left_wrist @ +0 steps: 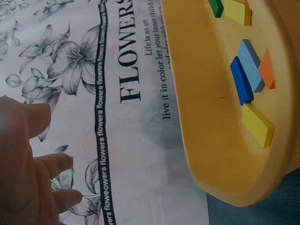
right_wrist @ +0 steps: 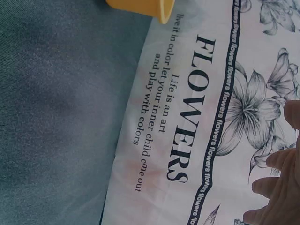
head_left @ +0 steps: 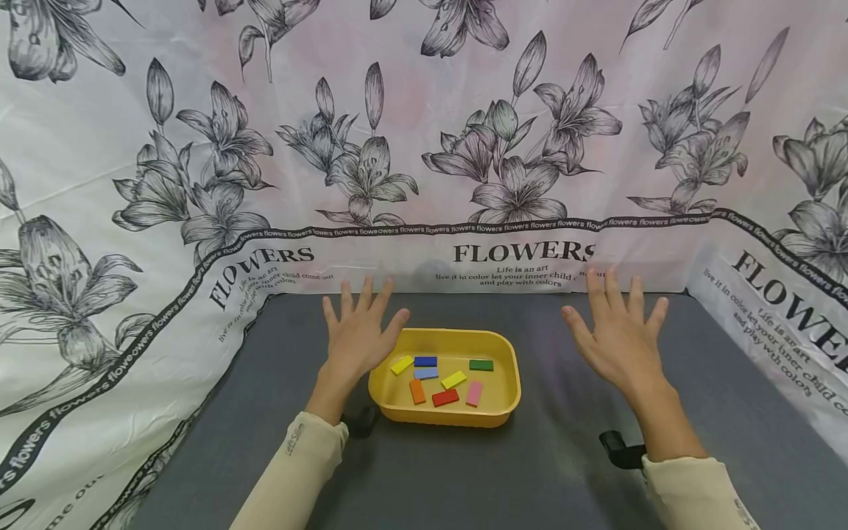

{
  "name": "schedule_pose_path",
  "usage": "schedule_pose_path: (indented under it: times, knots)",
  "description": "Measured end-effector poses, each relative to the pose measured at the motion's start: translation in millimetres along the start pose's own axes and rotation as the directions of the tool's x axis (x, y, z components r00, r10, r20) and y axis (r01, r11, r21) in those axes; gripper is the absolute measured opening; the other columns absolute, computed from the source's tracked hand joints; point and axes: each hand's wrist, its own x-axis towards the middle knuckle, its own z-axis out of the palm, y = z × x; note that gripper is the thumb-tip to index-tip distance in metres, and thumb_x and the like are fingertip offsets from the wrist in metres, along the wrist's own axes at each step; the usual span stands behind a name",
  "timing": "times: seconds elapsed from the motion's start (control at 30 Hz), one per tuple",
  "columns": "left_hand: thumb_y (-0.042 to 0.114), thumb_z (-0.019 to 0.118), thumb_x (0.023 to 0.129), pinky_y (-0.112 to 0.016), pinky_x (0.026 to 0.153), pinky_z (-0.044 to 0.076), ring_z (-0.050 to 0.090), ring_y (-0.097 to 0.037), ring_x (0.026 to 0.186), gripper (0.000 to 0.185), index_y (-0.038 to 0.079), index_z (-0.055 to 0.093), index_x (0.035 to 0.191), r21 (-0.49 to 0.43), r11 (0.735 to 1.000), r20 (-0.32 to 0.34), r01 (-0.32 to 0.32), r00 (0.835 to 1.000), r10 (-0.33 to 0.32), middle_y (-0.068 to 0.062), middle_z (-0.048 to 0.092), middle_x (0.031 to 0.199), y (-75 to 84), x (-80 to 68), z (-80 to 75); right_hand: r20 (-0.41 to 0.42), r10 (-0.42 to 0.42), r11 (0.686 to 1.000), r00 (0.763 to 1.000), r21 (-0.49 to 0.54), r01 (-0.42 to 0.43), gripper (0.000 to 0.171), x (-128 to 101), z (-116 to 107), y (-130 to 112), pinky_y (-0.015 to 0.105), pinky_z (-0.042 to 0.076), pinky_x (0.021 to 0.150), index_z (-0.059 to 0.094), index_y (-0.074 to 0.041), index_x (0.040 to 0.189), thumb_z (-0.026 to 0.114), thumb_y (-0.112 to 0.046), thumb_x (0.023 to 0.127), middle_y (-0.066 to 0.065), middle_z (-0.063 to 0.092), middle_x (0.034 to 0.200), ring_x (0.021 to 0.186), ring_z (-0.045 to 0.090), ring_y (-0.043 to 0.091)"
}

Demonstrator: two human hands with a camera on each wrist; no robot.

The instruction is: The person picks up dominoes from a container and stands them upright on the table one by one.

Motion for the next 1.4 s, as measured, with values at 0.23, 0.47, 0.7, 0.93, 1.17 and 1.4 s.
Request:
schedule_pose_path:
  times: [0.23,0.47,0.7,0.93,1.17,1.4]
  knots:
    - [0.066,0.032,0.103,-0.071,0.119,-0.009,-0.008,-0.043,0.158,0.069,0.033,0.021,0.163,-0.029,1.0,-0.003,0.012,1.0,-0.012,-0.008,0.013,0.172,-5.8,-0.4,5.9,0.005,-0.005,1.0,1.0,0.03,0.005,0.077,-1.0,4.0,0.3,0.077,-0.019,0.11,0.003,-0.017,0.165,0.029,-0.058,0.106,0.025,0.005,0.169,0.152,-0.012,0.056]
    - [0.063,0.033,0.104,-0.073,0.118,-0.005,0.002,-0.048,0.157,0.067,0.03,0.027,0.162,-0.084,0.996,-0.005,0.034,0.999,-0.035,-0.01,0.021,0.17,-11.8,-1.3,11.1,0.018,-0.014,0.997,1.0,0.07,0.012,0.075,-2.7,8.9,-0.3,0.078,-0.015,0.11,0.008,-0.014,0.165,0.031,-0.056,0.107,0.027,0.01,0.168,0.152,-0.007,0.058]
    - [0.063,0.034,0.104,-0.072,0.115,0.018,0.032,-0.047,0.147,0.066,0.028,0.034,0.16,-0.105,0.988,0.056,0.114,0.993,-0.108,-0.013,0.04,0.161,-21.9,-4.7,20.4,0.052,-0.028,0.992,0.998,0.126,0.022,0.074,-6.2,18.5,0.8,0.078,-0.01,0.112,0.012,-0.012,0.165,0.036,-0.053,0.108,0.026,0.011,0.168,0.153,0.0,0.057]
    - [0.063,0.036,0.104,-0.069,0.11,0.031,0.044,-0.045,0.138,0.066,0.027,0.037,0.159,-0.114,0.984,0.096,0.14,0.987,-0.129,-0.015,0.048,0.155,-30.8,-8.0,32.5,0.096,-0.033,0.986,0.995,0.168,0.016,0.073,-9.7,26.9,-1.2,0.077,-0.006,0.114,0.016,-0.012,0.164,0.038,-0.051,0.107,0.025,0.014,0.168,0.153,0.004,0.056]
    - [0.06,0.038,0.104,-0.069,0.11,0.033,0.049,-0.044,0.137,0.064,0.025,0.038,0.159,-0.124,0.981,0.122,0.15,0.983,-0.135,-0.016,0.051,0.153,-37.1,-8.2,41.4,0.1,-0.06,0.979,0.993,0.201,0.039,0.071,-12.0,35.1,-1.8,0.076,-0.003,0.116,0.019,-0.012,0.164,0.04,-0.049,0.108,0.025,0.019,0.167,0.152,0.01,0.055]
    - [0.059,0.041,0.104,-0.059,0.099,0.049,0.068,-0.033,0.113,0.063,0.023,0.043,0.156,-0.149,0.978,0.161,0.145,0.98,-0.121,-0.013,0.069,0.129,-45.4,-12.4,50.0,0.074,-0.097,0.974,0.993,0.214,0.08,0.068,-15.7,46.7,-1.5,0.075,0.006,0.116,0.026,-0.01,0.162,0.045,-0.045,0.107,0.023,0.031,0.163,0.151,0.019,0.054]
